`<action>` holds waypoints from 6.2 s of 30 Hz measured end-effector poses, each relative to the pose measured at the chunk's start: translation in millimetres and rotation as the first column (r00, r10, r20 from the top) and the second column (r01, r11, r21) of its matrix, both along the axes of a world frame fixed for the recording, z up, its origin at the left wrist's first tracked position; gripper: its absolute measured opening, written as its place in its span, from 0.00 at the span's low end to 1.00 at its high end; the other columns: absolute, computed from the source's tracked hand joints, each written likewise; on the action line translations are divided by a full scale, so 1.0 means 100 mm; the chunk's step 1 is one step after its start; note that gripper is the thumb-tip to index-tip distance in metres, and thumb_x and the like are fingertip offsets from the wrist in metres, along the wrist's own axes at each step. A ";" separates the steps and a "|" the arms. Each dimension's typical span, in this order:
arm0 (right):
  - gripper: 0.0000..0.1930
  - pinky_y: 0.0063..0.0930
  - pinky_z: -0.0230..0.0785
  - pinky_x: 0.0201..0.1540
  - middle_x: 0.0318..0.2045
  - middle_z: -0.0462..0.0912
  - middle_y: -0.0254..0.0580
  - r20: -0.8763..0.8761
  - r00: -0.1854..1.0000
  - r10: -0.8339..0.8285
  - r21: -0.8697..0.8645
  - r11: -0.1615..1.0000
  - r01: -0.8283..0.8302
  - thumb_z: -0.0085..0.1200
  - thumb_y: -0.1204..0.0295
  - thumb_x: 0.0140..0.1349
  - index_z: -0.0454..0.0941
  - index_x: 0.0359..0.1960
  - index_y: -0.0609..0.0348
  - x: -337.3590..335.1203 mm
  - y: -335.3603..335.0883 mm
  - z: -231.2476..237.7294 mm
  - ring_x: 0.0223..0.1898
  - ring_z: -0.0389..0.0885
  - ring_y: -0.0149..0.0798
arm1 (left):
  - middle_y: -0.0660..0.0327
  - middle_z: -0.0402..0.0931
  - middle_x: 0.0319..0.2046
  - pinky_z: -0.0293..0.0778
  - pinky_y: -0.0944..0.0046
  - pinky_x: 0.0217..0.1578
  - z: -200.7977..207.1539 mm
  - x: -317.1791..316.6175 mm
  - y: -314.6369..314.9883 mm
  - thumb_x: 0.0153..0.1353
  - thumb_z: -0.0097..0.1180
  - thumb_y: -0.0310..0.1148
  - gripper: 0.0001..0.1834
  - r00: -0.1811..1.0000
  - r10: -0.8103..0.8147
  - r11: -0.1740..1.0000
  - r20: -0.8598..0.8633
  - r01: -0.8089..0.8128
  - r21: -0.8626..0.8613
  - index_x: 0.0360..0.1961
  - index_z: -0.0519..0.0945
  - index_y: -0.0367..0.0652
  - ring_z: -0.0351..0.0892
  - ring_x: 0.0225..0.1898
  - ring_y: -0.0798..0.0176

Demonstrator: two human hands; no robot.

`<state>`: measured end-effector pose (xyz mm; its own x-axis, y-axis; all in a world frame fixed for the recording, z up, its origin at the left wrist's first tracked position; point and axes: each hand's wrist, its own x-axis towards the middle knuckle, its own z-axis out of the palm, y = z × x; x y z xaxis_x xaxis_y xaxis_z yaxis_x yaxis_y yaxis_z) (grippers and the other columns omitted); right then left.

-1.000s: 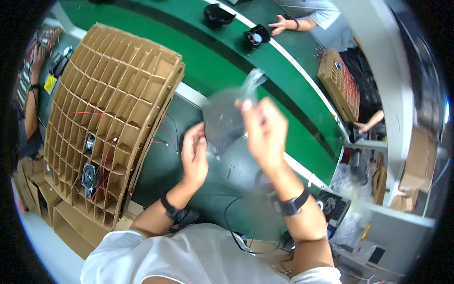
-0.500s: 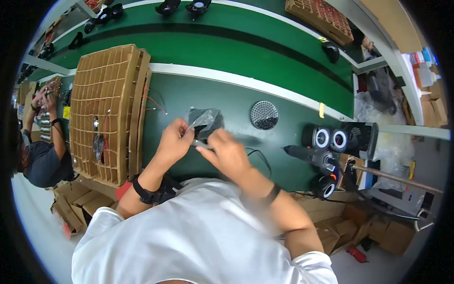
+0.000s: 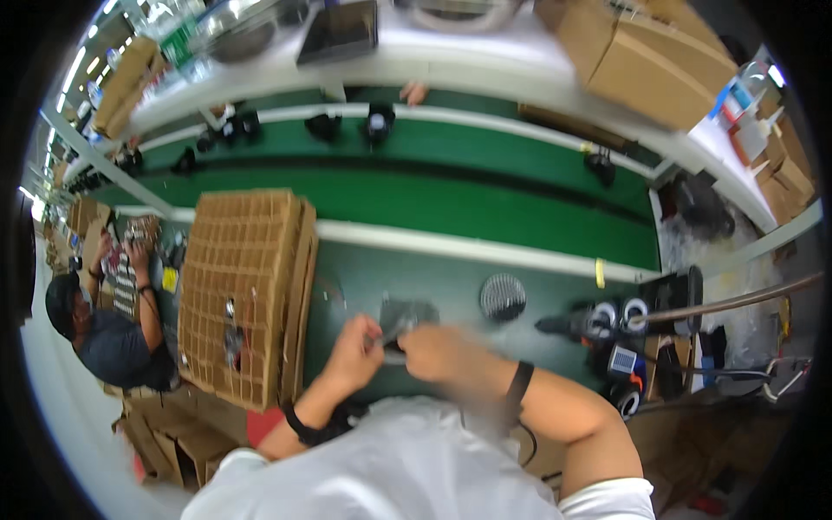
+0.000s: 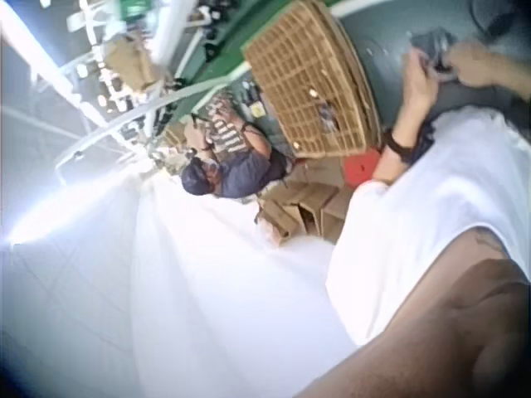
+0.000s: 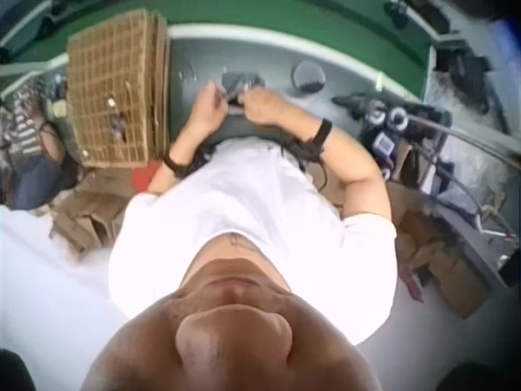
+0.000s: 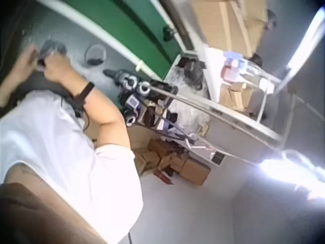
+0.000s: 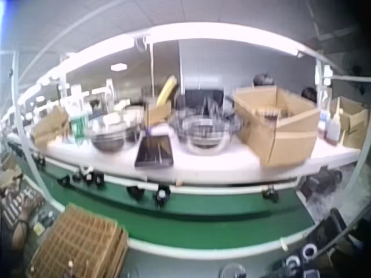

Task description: Assembling an electronic component into its housing and securing it with an electric screwdriver on an assembly line.

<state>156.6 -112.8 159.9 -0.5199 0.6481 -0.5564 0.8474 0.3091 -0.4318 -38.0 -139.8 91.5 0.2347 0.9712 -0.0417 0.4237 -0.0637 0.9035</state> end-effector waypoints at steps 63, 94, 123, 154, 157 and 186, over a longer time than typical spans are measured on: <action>0.14 0.48 0.77 0.45 0.42 0.86 0.57 -0.325 0.825 -0.463 0.140 0.839 0.526 0.55 0.63 0.63 0.83 0.41 0.60 -0.20 0.21 -1.05 0.44 0.85 0.56 | 0.52 0.69 0.49 0.71 0.68 0.21 -0.23 0.38 0.08 0.55 0.52 0.17 0.20 0.996 0.058 0.991 0.062 -0.065 0.118 0.51 0.69 0.35 0.73 0.22 0.70; 0.16 0.48 0.79 0.48 0.35 0.86 0.60 -0.217 0.832 -0.511 0.072 0.842 0.535 0.49 0.65 0.64 0.85 0.35 0.67 0.01 0.04 -0.55 0.42 0.86 0.58 | 0.51 0.69 0.49 0.70 0.70 0.23 -0.03 0.42 0.10 0.54 0.53 0.15 0.22 0.973 0.153 0.969 0.175 -0.113 -0.220 0.52 0.70 0.34 0.73 0.24 0.70; 0.14 0.21 0.53 0.12 0.22 0.70 0.32 -0.113 -0.642 -0.758 -0.946 0.280 -0.165 0.47 0.59 0.73 0.71 0.30 0.51 1.74 0.37 -1.64 0.16 0.64 0.28 | 0.60 0.73 0.42 0.76 0.72 0.23 0.01 0.30 0.00 0.56 0.47 0.14 0.18 0.931 0.297 0.915 0.212 -0.213 -0.343 0.49 0.72 0.35 0.69 0.24 0.78; 0.16 0.25 0.67 0.31 0.23 0.74 0.36 -0.830 -0.163 -0.533 -0.460 0.491 0.739 0.46 0.63 0.75 0.71 0.29 0.59 1.95 0.44 -2.09 0.27 0.76 0.32 | 0.67 0.76 0.28 0.71 0.73 0.25 0.16 0.37 -0.01 0.60 0.46 0.18 0.15 0.950 0.290 0.894 0.115 -0.226 -0.388 0.49 0.72 0.40 0.72 0.27 0.77; 0.15 0.27 0.70 0.36 0.24 0.75 0.37 -0.871 -0.088 -0.484 -0.374 0.535 0.758 0.47 0.66 0.75 0.72 0.29 0.61 1.95 0.41 -2.09 0.30 0.77 0.32 | 0.66 0.76 0.28 0.71 0.73 0.25 0.13 0.34 -0.01 0.60 0.45 0.18 0.16 0.952 0.290 0.884 0.093 -0.229 -0.408 0.49 0.72 0.40 0.73 0.28 0.77; 0.12 0.46 0.60 0.59 0.46 0.83 0.44 -0.398 0.879 -0.262 0.627 0.622 0.469 0.51 0.75 0.63 0.81 0.46 0.55 1.77 0.10 -1.59 0.51 0.78 0.49 | 0.66 0.74 0.28 0.66 0.72 0.22 -0.05 0.31 -0.04 0.59 0.50 0.18 0.16 0.964 0.219 0.963 0.149 -0.188 -0.195 0.50 0.74 0.38 0.67 0.22 0.78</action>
